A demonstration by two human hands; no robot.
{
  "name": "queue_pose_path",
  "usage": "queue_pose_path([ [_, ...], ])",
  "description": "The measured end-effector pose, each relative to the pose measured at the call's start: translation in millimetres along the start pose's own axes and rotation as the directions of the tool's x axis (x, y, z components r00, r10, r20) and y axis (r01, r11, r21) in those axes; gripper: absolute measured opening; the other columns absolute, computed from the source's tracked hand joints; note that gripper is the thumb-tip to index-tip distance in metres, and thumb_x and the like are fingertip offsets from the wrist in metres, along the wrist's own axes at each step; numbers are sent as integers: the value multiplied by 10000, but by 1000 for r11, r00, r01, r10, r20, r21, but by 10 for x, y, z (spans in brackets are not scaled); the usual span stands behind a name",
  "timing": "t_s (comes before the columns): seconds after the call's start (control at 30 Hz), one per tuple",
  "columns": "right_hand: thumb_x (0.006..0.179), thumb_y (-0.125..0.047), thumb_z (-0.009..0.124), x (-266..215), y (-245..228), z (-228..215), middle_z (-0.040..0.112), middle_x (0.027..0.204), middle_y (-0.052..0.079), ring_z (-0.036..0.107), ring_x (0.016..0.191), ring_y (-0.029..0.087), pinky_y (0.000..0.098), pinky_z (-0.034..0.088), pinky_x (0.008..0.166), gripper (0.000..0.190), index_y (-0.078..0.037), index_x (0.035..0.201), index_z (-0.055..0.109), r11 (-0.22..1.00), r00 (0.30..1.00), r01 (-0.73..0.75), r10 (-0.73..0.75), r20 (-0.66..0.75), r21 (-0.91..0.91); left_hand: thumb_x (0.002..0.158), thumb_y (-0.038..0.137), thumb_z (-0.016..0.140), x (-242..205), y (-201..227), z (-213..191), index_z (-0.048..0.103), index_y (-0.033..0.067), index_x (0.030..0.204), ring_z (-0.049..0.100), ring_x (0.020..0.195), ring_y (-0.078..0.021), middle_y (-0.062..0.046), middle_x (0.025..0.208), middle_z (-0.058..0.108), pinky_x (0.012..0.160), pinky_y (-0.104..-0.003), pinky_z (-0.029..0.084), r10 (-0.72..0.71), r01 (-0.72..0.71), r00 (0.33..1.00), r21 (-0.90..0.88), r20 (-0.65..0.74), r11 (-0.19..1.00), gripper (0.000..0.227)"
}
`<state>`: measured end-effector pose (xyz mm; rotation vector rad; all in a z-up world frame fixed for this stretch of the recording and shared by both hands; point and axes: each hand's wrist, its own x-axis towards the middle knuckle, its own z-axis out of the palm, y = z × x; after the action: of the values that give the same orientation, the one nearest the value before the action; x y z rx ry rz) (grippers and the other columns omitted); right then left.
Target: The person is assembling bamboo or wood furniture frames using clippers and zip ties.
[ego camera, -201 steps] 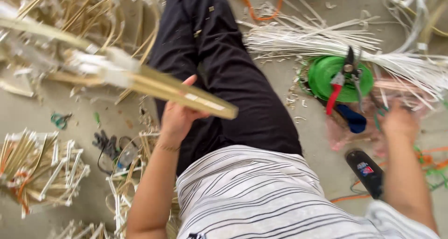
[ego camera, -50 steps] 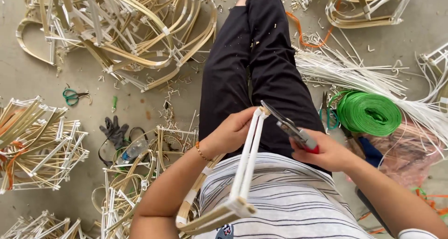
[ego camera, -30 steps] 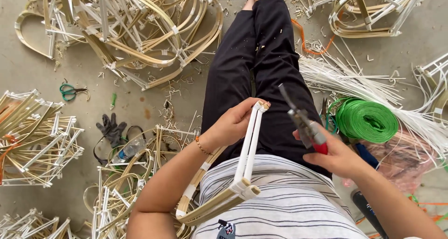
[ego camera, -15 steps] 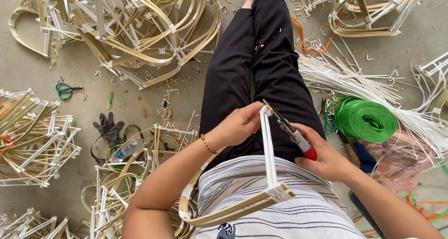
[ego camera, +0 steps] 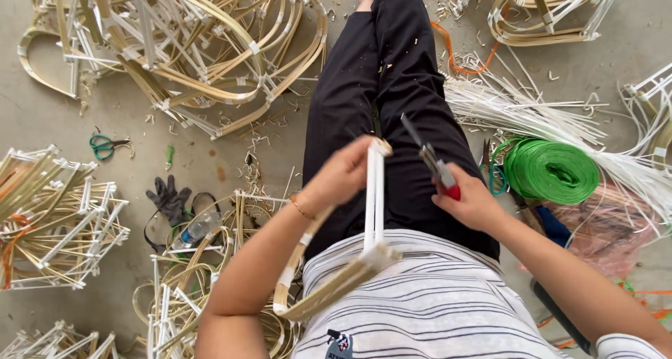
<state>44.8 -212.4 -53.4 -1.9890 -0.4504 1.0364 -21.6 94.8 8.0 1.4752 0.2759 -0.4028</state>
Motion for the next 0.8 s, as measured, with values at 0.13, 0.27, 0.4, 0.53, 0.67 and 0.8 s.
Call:
queue_pose_path([
  [0.13,820,-57,737,107,-478,-63,635,1044,83,660,873,187,354,576,767,462,-62,1238,539,897,998,-15,-12,57,441,1090,136,551,142,122,-656,557,118,1378,700,1049,-357,-164,1118,739,864,-458,565,310,-118,896,504,-316,855,289],
  [0.27,834,-70,717,249,-744,61,661,1120,57,654,782,159,332,566,647,471,-68,1239,478,665,1000,-28,29,12,746,1055,141,517,-170,788,-703,386,65,1527,594,1175,-460,-260,1329,611,962,-484,501,400,-3,849,753,-345,658,495],
  [0.4,878,-78,745,453,-714,78,642,1083,124,634,778,150,326,547,654,501,-58,1297,472,683,1000,13,-3,-15,730,1067,167,466,-643,1262,-866,412,55,1496,539,1353,-327,-200,1460,569,1140,-436,397,260,-302,951,327,165,896,446],
  [0.53,861,-116,736,526,-846,169,679,1113,90,650,770,134,310,563,670,472,-64,1276,516,678,995,-18,-57,77,735,1060,242,555,-251,548,-785,428,87,1601,619,1260,-186,-124,1399,662,1090,-352,497,-54,3,977,239,207,971,577],
  [0.67,870,-260,770,489,-802,30,691,915,80,647,717,170,333,541,663,374,-49,1164,680,957,999,-45,49,-5,288,1020,220,625,192,-322,-394,424,46,1430,604,991,-130,-88,1095,627,893,-294,511,-51,25,982,143,181,989,489],
  [0.8,853,-396,758,84,-1043,-361,705,886,146,690,784,356,435,543,686,547,-196,1354,668,839,940,83,-246,-238,-537,1162,226,516,303,-622,-413,561,-25,1080,515,567,-84,-8,759,537,534,-240,447,-53,57,997,-77,55,995,268],
])
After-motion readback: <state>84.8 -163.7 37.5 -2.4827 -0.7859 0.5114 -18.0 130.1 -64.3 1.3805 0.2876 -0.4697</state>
